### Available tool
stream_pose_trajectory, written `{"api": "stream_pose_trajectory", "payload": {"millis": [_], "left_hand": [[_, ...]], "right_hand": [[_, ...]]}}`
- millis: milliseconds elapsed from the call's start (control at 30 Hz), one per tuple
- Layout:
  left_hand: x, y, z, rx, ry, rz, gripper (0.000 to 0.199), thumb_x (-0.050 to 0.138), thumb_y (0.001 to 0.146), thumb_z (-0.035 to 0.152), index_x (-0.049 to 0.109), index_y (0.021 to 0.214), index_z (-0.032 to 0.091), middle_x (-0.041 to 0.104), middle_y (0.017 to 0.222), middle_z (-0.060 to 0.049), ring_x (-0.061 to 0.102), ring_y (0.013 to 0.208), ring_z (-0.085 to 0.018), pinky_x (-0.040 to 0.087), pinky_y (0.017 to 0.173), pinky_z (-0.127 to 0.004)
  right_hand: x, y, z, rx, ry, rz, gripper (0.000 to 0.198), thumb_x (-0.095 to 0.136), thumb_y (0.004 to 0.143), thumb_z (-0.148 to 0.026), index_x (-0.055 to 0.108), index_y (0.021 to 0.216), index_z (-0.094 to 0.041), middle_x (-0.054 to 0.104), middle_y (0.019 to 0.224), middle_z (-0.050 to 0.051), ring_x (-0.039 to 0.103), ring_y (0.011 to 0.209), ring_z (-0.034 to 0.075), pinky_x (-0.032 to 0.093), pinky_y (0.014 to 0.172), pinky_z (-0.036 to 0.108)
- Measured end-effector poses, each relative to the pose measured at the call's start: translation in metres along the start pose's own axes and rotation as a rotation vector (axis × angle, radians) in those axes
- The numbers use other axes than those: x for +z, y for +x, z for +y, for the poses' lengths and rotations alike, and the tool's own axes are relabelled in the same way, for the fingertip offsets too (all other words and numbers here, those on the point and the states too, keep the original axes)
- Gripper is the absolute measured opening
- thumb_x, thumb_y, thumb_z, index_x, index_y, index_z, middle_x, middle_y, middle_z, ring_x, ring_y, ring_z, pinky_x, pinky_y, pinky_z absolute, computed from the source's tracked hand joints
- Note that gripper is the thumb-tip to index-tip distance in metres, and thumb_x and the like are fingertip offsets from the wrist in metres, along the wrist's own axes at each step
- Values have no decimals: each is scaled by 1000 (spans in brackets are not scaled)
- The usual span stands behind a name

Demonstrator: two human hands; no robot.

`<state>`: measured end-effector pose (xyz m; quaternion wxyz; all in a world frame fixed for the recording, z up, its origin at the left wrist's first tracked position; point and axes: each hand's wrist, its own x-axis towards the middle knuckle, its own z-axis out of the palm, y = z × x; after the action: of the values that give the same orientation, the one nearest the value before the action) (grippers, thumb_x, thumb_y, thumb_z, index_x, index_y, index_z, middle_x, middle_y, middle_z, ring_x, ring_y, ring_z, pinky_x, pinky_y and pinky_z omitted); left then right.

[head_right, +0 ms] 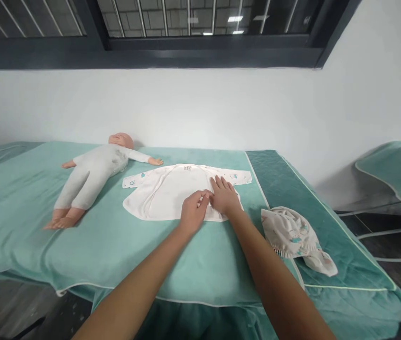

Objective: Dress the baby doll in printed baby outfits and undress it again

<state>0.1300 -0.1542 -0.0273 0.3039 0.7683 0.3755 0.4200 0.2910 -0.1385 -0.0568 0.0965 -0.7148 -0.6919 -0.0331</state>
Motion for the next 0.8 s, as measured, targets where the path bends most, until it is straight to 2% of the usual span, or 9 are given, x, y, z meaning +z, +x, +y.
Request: {"api": "stream_pose_trajectory", "payload": {"millis": [100,167,267,367,467,567,700,800], "left_hand": [[-23,1,-17,79,272,32,31,42,95,26,64,115,17,66,128,-8,55,125,-20,42,109,-37],[-45,7,-31,69,460,17,39,39,96,28,58,126,12,55,142,-12,42,139,-23,33,117,-41],[-80,25,-55,-19,674,-24,51,33,98,34,45,141,9,37,156,-13,25,148,-26,22,121,-47],[-105,47,-79,-116,772,-116,60,25,99,42,33,149,10,25,161,-12,19,150,-25,18,122,-46],[-116,61,-101,-147,795,-245,64,22,98,45,28,151,9,25,161,-12,20,150,-23,17,122,-44],[-119,66,-113,-128,795,-289,69,20,97,51,24,153,11,24,161,-10,19,150,-24,13,123,-45],[-122,70,-117,-110,786,-342,68,18,96,55,25,153,19,22,163,-3,17,150,-24,11,122,-49],[-124,69,-115,-112,802,-342,67,17,97,54,26,153,20,21,163,-3,16,151,-24,11,122,-49]], "right_hand": [[3,-11,-3,47,3,22,71,26,99,-53,23,155,-10,24,160,11,22,148,28,24,119,47],[4,-15,-5,55,6,29,73,24,98,-56,22,155,-10,25,159,11,22,148,27,24,119,47],[5,-17,-6,61,-1,21,73,23,99,-56,23,155,-10,23,160,11,21,148,27,24,119,47],[4,-16,-7,73,-10,14,75,23,99,-56,20,155,-6,23,160,12,20,149,26,22,120,45],[5,-15,-6,90,-16,13,78,24,98,-57,19,155,-3,23,160,13,22,148,26,22,120,43],[5,-15,-6,93,-20,12,77,25,98,-57,20,154,-4,23,159,14,23,148,27,22,120,43],[5,-15,-7,95,-19,19,75,26,98,-56,23,154,-5,24,159,13,23,148,26,22,120,43],[3,-15,-10,130,-26,12,74,27,99,-55,26,153,-6,24,159,13,23,148,26,22,120,43]]}}
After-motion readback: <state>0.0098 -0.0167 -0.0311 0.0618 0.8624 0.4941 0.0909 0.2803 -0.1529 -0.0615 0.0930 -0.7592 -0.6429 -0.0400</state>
